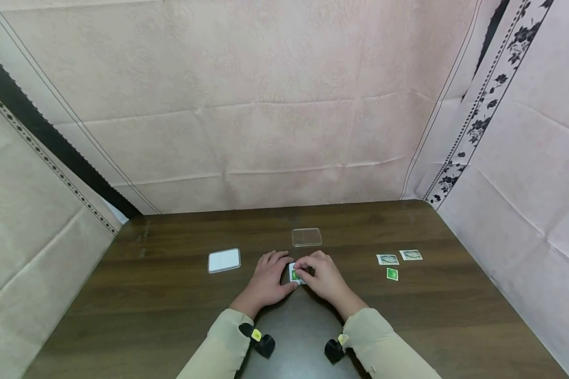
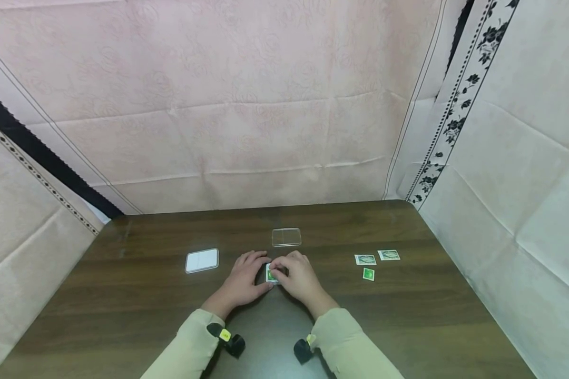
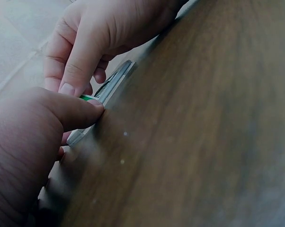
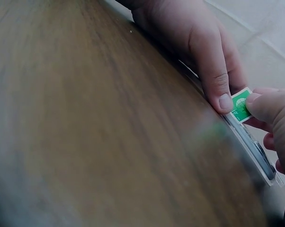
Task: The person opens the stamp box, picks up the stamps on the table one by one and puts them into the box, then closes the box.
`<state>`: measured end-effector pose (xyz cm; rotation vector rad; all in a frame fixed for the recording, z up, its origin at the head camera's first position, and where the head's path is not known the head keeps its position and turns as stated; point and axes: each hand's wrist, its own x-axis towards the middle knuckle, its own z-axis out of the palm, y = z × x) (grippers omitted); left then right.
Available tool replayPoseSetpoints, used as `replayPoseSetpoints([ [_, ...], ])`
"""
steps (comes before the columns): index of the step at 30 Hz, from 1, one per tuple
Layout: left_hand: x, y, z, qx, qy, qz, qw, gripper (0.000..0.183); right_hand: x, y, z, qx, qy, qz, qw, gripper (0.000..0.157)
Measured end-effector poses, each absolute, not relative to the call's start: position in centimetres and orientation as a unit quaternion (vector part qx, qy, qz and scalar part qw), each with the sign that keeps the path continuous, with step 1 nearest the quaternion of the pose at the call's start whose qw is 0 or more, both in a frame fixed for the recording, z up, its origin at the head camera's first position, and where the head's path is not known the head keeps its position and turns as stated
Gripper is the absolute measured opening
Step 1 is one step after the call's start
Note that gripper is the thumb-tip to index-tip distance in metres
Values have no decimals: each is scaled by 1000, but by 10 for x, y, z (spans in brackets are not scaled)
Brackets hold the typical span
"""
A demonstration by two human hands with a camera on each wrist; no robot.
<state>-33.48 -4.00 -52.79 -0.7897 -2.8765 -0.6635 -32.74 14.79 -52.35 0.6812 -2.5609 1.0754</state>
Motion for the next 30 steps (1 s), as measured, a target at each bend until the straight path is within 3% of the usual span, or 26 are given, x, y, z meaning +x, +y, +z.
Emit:
replayPoseSetpoints([
  [15,-335,-40,-526,-263,-941,-211,43,55,-331,147,-525,298,-887,299,187,12],
  [30,-334,-39,-527,-260,-941,-211,42,56,-330,148,-523,261,-917,241,182,16],
])
